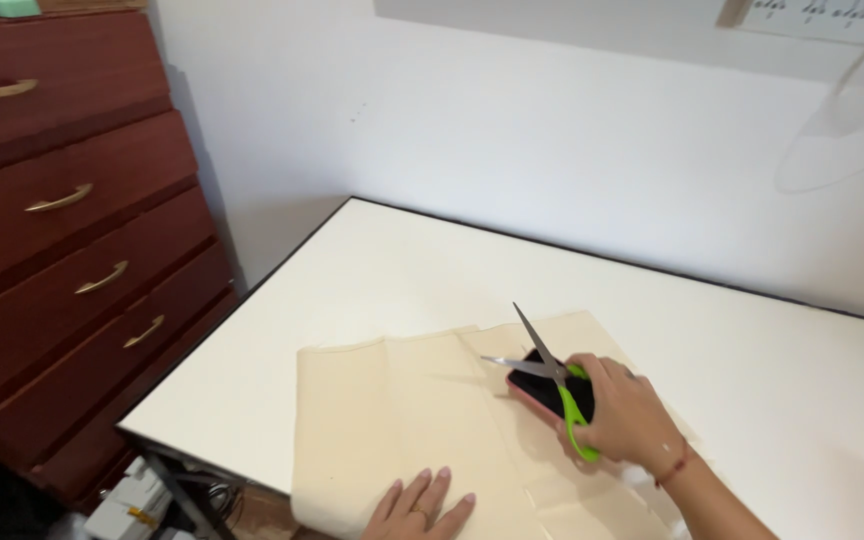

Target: Cutting a piece of light-colored fabric along a line using scissors

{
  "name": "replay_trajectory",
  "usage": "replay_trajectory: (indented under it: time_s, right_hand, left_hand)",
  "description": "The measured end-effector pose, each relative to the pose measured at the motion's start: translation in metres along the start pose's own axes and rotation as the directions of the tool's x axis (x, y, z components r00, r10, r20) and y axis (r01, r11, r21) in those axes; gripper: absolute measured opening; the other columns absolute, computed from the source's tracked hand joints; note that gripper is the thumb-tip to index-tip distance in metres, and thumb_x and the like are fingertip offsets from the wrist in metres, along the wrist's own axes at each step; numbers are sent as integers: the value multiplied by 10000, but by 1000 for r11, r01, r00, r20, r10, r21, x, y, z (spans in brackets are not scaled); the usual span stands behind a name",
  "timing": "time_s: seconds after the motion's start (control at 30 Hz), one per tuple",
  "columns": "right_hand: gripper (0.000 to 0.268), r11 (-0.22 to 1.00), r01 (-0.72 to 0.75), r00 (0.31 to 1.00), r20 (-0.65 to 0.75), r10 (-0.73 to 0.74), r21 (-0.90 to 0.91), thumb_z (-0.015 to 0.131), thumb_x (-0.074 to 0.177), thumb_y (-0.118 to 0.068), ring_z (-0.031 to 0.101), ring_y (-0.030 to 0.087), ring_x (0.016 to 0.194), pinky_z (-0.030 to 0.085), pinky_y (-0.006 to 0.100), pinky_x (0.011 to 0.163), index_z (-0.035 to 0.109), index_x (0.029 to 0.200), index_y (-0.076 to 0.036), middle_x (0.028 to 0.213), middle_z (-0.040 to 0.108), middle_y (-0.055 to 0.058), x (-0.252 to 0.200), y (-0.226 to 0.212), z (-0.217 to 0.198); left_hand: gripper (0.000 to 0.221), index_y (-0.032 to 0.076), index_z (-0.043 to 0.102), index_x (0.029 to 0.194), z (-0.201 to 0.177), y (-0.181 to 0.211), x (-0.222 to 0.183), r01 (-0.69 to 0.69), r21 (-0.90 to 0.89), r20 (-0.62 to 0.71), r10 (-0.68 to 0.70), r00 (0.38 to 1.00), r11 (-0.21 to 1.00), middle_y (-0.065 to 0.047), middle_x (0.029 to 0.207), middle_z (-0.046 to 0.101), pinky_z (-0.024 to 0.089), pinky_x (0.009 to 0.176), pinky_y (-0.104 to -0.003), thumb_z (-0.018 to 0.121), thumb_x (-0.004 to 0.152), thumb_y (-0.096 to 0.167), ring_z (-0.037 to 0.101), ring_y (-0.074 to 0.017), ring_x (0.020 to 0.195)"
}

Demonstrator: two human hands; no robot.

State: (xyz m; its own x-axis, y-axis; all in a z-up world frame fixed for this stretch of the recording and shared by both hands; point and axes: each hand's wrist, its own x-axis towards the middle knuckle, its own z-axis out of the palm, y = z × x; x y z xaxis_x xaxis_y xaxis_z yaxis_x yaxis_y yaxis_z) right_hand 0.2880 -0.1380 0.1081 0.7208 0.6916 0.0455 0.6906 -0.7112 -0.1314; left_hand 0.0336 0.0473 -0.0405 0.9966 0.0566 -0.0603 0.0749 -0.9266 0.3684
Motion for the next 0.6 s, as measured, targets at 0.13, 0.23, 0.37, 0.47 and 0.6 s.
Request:
replay_trajectory:
  time_s: [0.13,0.23,0.37,0.47,0.6]
  right_hand:
    - [761,1000,-9,999,-41,9,9,788,694,-425,627,243,1145,495,435,981,469,1359,-240,1237,655,29,37,2,35]
    - [777,1000,-11,993,-120,8,-21,789,694,-528,639,266,1118,505,464,956,485,1348,-239,1219,657,40,48,6,59]
    - [744,990,-100,993,-59,106,99,771,722,-552,628,252,1179,494,467,999,486,1355,-286,1290,652,-11,41,-1,58]
    - [756,991,-82,989,-113,94,108,750,745,-585,603,249,1236,466,468,1033,474,1397,-321,1331,635,-22,35,3,66]
    - [776,987,-75,989,-113,91,142,695,768,-597,532,208,1337,361,476,1139,439,1453,-336,1381,618,-33,28,6,70]
  left_hand:
    - [639,302,335,1613,4,-5,-7,-105,37,-121,109,987,994,-145,1665,218,187,1130,-576,360,1052,606,215,-394,1488]
    - [651,279,255,1633,8,-8,-3,-99,42,-14,100,995,994,-185,1680,145,131,1162,-596,312,1055,574,135,-428,1511]
    - [506,343,581,1469,10,-2,-8,-78,254,-621,224,751,964,-99,1499,552,417,1000,-517,408,1077,612,535,-330,1324]
    - [676,289,286,1616,-47,18,-14,-35,-81,102,43,994,996,-121,1684,167,109,1201,-528,334,1040,640,131,-352,1531]
    - [589,133,306,1601,-29,16,10,-355,-103,-53,351,935,929,-252,1647,237,76,1198,-565,404,1074,375,177,-440,1504]
